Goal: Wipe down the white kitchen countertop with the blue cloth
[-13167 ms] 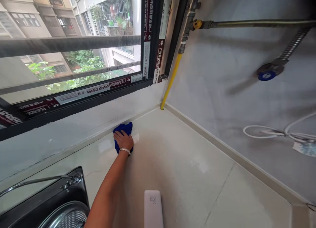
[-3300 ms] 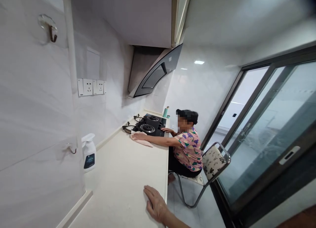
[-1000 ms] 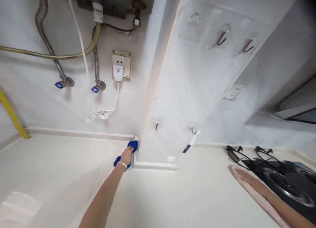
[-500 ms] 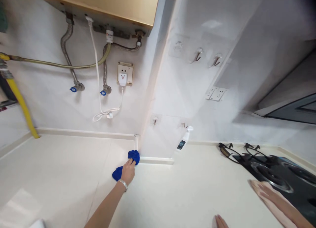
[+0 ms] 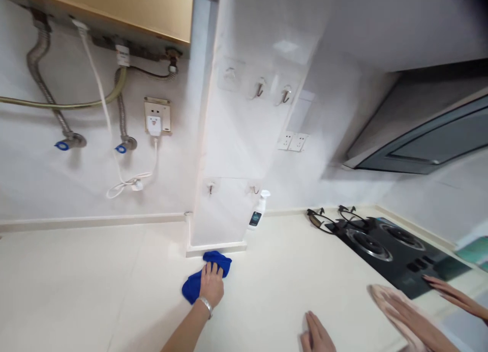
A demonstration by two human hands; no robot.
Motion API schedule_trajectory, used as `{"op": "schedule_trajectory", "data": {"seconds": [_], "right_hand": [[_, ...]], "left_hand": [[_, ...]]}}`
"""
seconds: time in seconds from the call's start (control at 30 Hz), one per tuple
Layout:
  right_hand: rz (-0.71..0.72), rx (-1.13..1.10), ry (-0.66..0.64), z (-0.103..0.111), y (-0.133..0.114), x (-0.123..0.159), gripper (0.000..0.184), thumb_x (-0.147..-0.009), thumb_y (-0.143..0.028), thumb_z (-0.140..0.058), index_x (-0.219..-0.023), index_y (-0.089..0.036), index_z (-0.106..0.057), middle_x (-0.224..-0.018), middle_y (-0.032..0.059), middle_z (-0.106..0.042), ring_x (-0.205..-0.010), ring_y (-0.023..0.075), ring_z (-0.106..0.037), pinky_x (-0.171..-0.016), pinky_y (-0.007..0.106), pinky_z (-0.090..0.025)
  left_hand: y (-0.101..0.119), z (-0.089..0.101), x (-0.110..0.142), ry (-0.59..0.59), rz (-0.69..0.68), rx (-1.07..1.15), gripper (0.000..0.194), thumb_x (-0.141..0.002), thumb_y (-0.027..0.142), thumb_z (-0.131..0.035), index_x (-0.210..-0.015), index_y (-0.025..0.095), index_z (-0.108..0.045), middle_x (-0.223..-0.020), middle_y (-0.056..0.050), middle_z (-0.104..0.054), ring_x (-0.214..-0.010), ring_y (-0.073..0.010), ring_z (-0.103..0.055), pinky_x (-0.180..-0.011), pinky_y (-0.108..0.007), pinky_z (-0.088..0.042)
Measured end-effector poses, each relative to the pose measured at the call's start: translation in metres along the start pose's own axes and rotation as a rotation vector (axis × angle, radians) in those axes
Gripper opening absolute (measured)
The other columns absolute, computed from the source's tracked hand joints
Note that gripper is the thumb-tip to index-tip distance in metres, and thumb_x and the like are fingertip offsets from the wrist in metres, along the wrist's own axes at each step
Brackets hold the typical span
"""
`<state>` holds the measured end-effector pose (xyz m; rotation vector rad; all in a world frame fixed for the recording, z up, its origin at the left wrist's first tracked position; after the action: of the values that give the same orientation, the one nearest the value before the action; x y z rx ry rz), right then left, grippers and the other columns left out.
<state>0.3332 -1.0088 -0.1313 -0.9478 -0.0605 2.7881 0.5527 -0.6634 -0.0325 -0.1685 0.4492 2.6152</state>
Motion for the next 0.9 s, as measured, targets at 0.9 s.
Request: {"op": "schedule_trajectory", "data": {"seconds": [0.9], "right_hand": [[-0.161, -0.048, -0.044, 0.022, -0.015, -0.005, 0.051, -0.095, -0.037, -0.04, -0.143, -0.019, -0.039, -0.144, 0.0132, -0.05, -0.128, 0.029, -0.052, -0.099, 0.049, -0.055]], "left_hand": [[0.09, -0.036, -0.099, -0.064, -0.531, -0.052, 0.049, -0.089, 0.003, -0.036, -0.127, 0.024, -0.059, -0.141, -0.01, -0.057, -0.134, -0.0249, -0.047, -0.109, -0.047, -0.043]]}}
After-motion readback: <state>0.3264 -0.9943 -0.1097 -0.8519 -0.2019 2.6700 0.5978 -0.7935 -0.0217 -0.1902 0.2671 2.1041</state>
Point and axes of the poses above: each hand's wrist, its own x-axis away from the middle knuckle, its own z-axis out of the back of the hand, y = z × x, the point moved 4 cm from there along -x, towards the middle knuckle
